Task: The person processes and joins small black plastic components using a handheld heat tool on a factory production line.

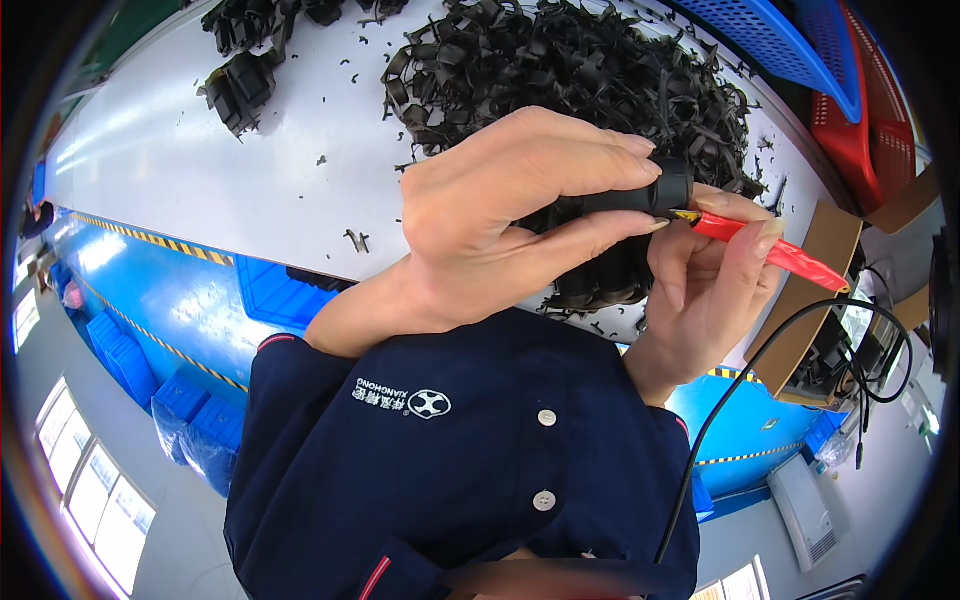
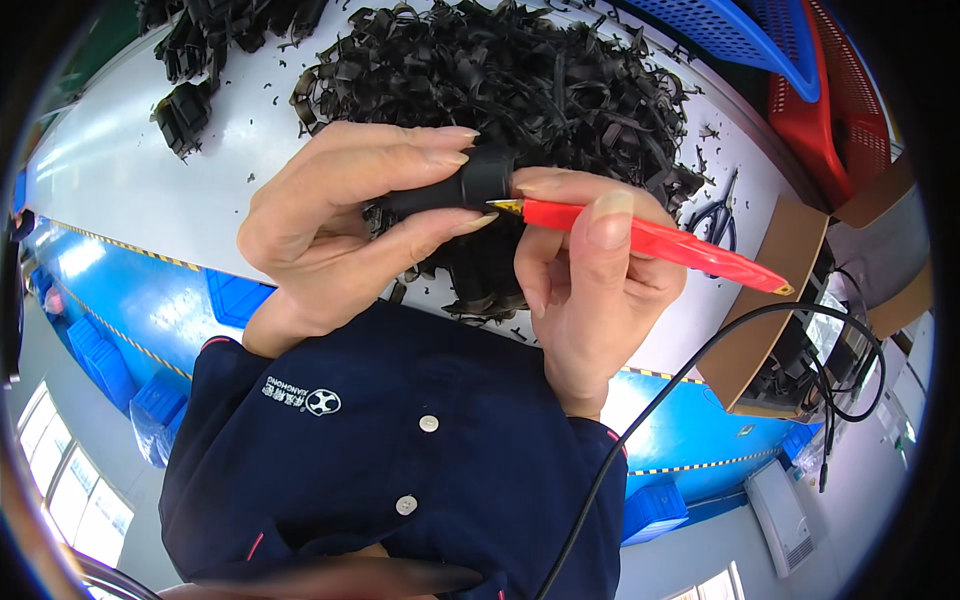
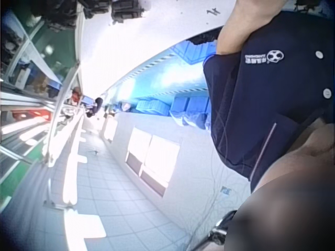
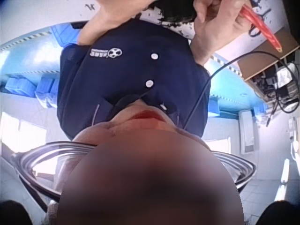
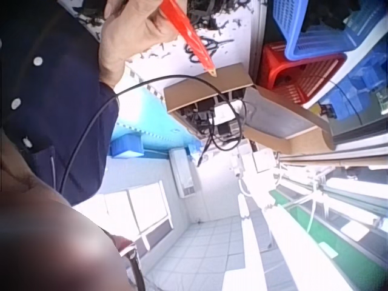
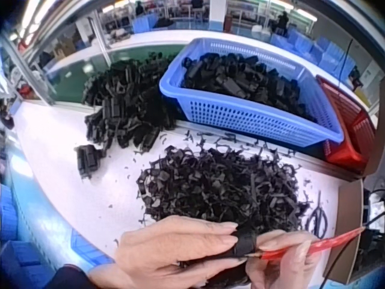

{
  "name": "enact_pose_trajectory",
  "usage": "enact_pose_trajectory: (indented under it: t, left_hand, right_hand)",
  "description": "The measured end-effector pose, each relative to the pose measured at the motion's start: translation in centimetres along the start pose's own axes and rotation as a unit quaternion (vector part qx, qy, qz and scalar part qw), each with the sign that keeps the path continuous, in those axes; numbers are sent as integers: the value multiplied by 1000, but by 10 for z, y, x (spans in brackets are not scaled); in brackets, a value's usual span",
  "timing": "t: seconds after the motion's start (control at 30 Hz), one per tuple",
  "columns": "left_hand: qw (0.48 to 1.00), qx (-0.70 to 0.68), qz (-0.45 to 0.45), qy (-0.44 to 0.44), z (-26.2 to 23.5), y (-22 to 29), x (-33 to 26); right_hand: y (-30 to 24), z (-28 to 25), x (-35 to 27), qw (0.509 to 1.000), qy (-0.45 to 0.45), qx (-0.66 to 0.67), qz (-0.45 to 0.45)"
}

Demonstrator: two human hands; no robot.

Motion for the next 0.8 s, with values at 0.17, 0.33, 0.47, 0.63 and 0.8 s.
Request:
enact_pose_trajectory:
  t: [0.17,0.33,0.47,0.63,0.8]
  left_hand:
    - [1000,5,6,4,0,-1,-1]
    - [999,40,18,3,0,2,0]
    - [995,89,51,6,3,-3,-6]
    - [995,82,59,-4,2,-2,-4]
    - [995,62,83,5,-1,-4,-4]
  right_hand:
    - [0,1,-1,1000,9,-13,-12]
    - [-4,6,-4,993,32,-80,-75]
    - [-1,13,-6,895,46,-384,-220]
    - [-2,-4,9,995,35,-76,-51]
    - [-3,-2,6,1000,0,10,5]
Point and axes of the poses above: each hand's wrist, its own x-axis towards the middle knuckle, its own z-axis out of the palm, y = z × x, the point moved 2 cm from there along x, towards the middle knuckle, and after that the axes turned 6 degrees about -x, right-handed, at the moved point
